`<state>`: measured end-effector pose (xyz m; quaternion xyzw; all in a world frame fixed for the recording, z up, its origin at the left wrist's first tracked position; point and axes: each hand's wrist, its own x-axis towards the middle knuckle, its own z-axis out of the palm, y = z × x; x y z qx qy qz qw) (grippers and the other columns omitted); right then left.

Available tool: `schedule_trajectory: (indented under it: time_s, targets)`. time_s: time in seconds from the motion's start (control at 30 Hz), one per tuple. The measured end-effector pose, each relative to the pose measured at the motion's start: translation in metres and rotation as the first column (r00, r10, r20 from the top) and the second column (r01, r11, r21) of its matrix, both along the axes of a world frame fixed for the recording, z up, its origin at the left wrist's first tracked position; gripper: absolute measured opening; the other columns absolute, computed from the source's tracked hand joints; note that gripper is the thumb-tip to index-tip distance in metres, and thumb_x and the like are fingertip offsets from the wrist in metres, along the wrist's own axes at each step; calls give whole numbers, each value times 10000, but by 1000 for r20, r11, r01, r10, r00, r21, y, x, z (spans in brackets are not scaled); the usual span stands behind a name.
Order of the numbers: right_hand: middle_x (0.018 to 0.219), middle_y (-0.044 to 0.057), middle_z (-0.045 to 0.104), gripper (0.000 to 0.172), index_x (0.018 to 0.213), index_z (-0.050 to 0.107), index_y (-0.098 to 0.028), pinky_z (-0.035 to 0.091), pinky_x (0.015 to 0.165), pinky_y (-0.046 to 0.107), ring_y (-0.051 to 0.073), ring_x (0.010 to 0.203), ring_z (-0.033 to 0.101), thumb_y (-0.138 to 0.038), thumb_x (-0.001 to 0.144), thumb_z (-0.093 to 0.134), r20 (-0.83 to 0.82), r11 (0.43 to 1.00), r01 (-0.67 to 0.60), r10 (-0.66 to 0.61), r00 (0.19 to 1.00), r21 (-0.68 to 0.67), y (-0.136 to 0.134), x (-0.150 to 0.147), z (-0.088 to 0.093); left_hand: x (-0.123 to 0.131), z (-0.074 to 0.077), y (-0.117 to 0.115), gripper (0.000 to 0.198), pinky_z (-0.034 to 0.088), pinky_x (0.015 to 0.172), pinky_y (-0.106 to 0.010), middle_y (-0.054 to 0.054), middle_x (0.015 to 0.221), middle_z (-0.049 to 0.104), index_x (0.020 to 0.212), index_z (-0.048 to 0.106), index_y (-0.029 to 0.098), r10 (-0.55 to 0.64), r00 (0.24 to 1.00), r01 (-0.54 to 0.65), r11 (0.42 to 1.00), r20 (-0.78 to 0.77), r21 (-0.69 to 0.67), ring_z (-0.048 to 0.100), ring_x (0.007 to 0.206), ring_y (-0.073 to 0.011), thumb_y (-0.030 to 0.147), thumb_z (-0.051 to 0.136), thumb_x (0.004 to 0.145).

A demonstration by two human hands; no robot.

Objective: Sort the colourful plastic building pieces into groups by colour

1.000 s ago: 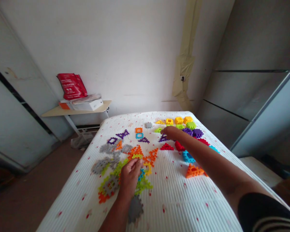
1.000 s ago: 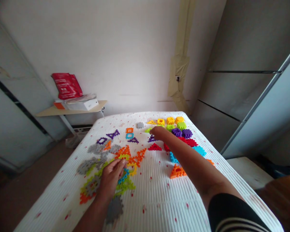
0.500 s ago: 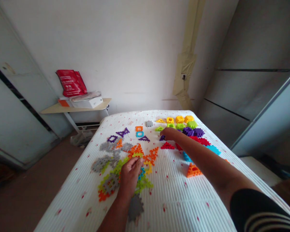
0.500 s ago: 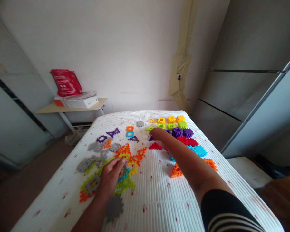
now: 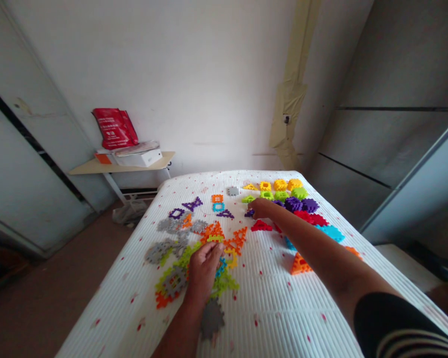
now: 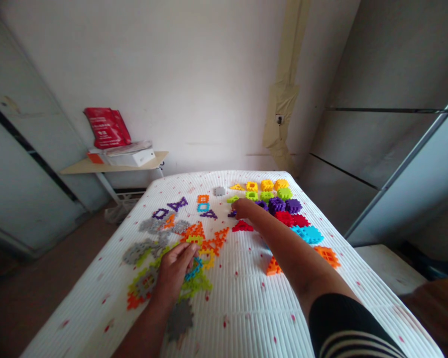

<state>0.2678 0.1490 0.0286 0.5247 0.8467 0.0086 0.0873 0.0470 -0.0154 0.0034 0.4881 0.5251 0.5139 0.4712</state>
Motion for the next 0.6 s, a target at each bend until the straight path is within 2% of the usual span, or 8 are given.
schedule_trajectory:
  time_s: [0.17,0.33,0.47,0.6]
  targets:
    - [1060,99,670,440,1117,640,-194,463,748,280,245,943,627,-211,680,688,67,1000,20,-19,998,-22,1,-4,3,0,2,0,323,263,434,-186,78,453,372,609,550,158,20,1000,-20,1000,0,-7,326,425,-66,464,596,701]
    - [1044,128,666,428,1079,652,-171,474,727,318,286,944,622,-231,658,707,83,999,43,-42,996,-1,-1,-14,18,0,5,-1,303,260,432,-186,78,450,371,617,557,156,32,999,-32,999,0,-9,325,428,-68,443,589,707]
    - [1119,117,632,406,1174,582,-203,466,773,330,272,1015,593,-264,773,603,24,997,40,-41,999,64,-3,-36,27,1,7,-1,295,254,425,-188,77,444,371,628,568,154,40,999,-40,999,11,-8,327,425,-71,438,599,699]
    - [1103,85,637,326,1134,594,-219,466,791,305,240,1016,591,-336,832,557,-32,997,47,-45,998,62,-6,-66,23,1,10,-2,293,251,425,-188,75,446,381,627,568,153,52,998,-51,999,21,-10,331,428,-71,436,599,696]
